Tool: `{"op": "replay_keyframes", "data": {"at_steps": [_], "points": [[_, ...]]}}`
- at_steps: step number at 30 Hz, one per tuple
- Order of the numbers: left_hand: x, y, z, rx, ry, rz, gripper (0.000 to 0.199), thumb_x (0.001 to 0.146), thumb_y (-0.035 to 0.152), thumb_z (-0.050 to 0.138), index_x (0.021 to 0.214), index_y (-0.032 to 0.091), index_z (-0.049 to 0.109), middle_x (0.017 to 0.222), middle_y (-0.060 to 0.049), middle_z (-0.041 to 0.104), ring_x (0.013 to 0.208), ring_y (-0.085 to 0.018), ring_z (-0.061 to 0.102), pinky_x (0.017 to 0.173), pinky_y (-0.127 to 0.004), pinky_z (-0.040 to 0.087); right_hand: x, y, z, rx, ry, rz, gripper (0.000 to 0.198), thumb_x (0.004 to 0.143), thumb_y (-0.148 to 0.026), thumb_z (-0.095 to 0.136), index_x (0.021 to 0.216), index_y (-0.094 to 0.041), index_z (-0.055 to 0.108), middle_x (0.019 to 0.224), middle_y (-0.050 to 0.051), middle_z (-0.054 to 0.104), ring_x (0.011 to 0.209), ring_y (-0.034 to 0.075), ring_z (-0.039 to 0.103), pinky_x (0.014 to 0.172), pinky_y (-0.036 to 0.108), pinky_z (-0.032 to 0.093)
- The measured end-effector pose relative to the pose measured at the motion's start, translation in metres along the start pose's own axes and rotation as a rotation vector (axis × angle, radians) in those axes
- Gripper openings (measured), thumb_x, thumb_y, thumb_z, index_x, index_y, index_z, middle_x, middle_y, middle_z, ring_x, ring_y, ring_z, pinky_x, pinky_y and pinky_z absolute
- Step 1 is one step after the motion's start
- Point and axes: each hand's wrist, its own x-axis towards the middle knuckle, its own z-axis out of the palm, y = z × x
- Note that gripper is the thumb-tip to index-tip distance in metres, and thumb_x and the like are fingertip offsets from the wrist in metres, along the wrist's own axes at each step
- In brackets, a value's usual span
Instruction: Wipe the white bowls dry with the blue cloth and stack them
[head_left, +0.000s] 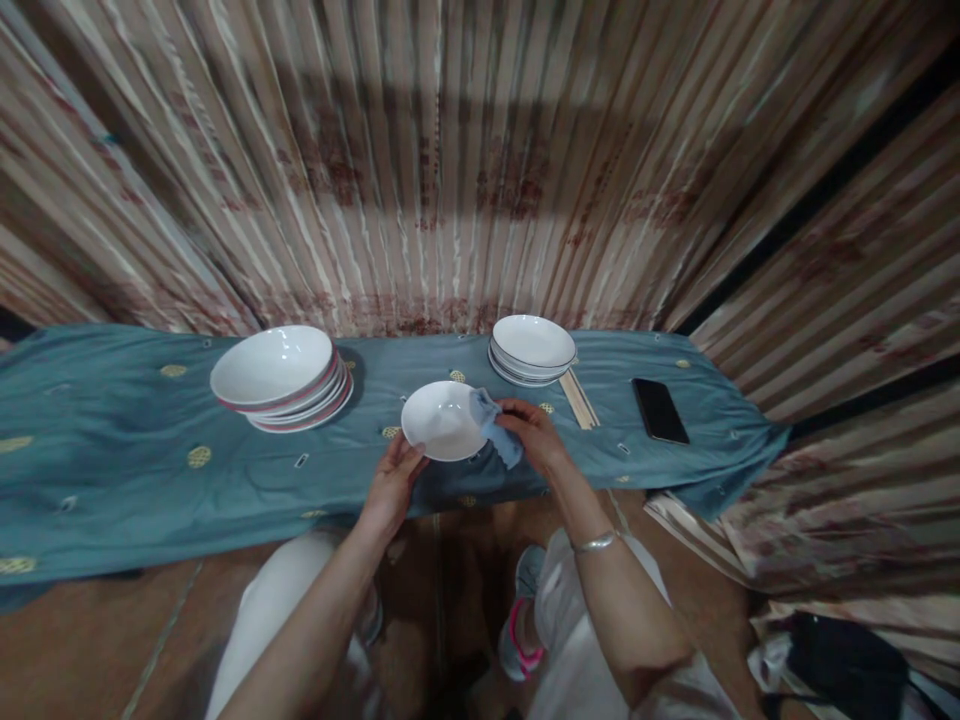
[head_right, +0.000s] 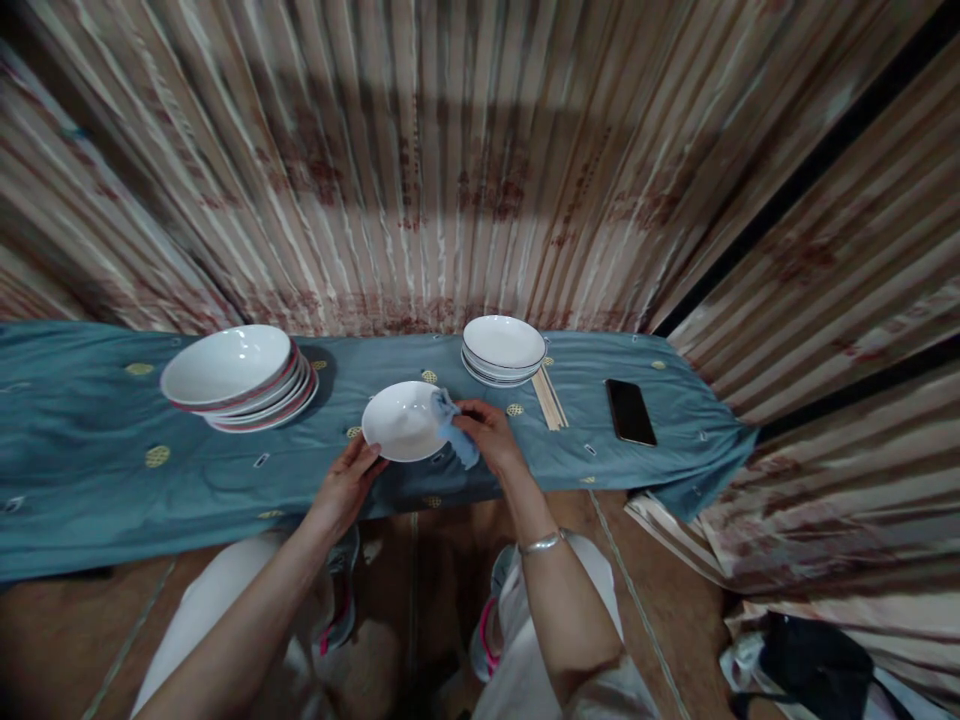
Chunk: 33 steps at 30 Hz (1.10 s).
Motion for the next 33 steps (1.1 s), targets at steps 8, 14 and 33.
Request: {"op": "replay_keyframes", "data": {"at_steps": [8, 14, 33], "points": [[-0.017, -0.008, -0.012, 0.812, 0.011, 0.655, 0.066, 0.078, 0.036, 0.073, 0.141, 0.024, 0.054, 0.163, -0.015, 0.035, 0.155, -0.034, 0.022, 0.123, -0.057, 0.015, 0.003, -0.001, 0.004, 0.100, 0.116, 0.016, 0.033, 0.048, -0.036, 0.083, 0.075, -0.022, 0.072, 0.066, -0.003, 0.070, 0.058, 0.013, 0.057, 0.055, 0.026, 0.045], [-0.014, -0.012, 0.005, 1.051, -0.226, 0.806, 0.032, 0.083, 0.023, 0.062, 0.113, 0.027, 0.074, 0.129, -0.013, 0.071, 0.136, -0.037, 0.051, 0.119, -0.068, -0.004, 0.004, -0.003, 0.004, 0.183, 0.170, 0.039, 0.034, 0.046, -0.035, 0.083, 0.074, -0.021, 0.071, 0.060, -0.004, 0.067, 0.052, 0.012, 0.055, 0.050, 0.025, 0.044], [-0.006, 0.014, 0.028, 0.758, -0.224, 0.624, 0.008, 0.077, 0.032, 0.068, 0.076, 0.028, 0.076, 0.089, -0.006, 0.077, 0.096, -0.030, 0.066, 0.125, -0.054, -0.005, 0.017, -0.001, -0.008, 0.216, 0.198, -0.112, 0.021, 0.058, -0.039, 0.074, 0.072, -0.024, 0.068, 0.070, -0.003, 0.071, 0.065, 0.015, 0.063, 0.060, 0.027, 0.051]]}}
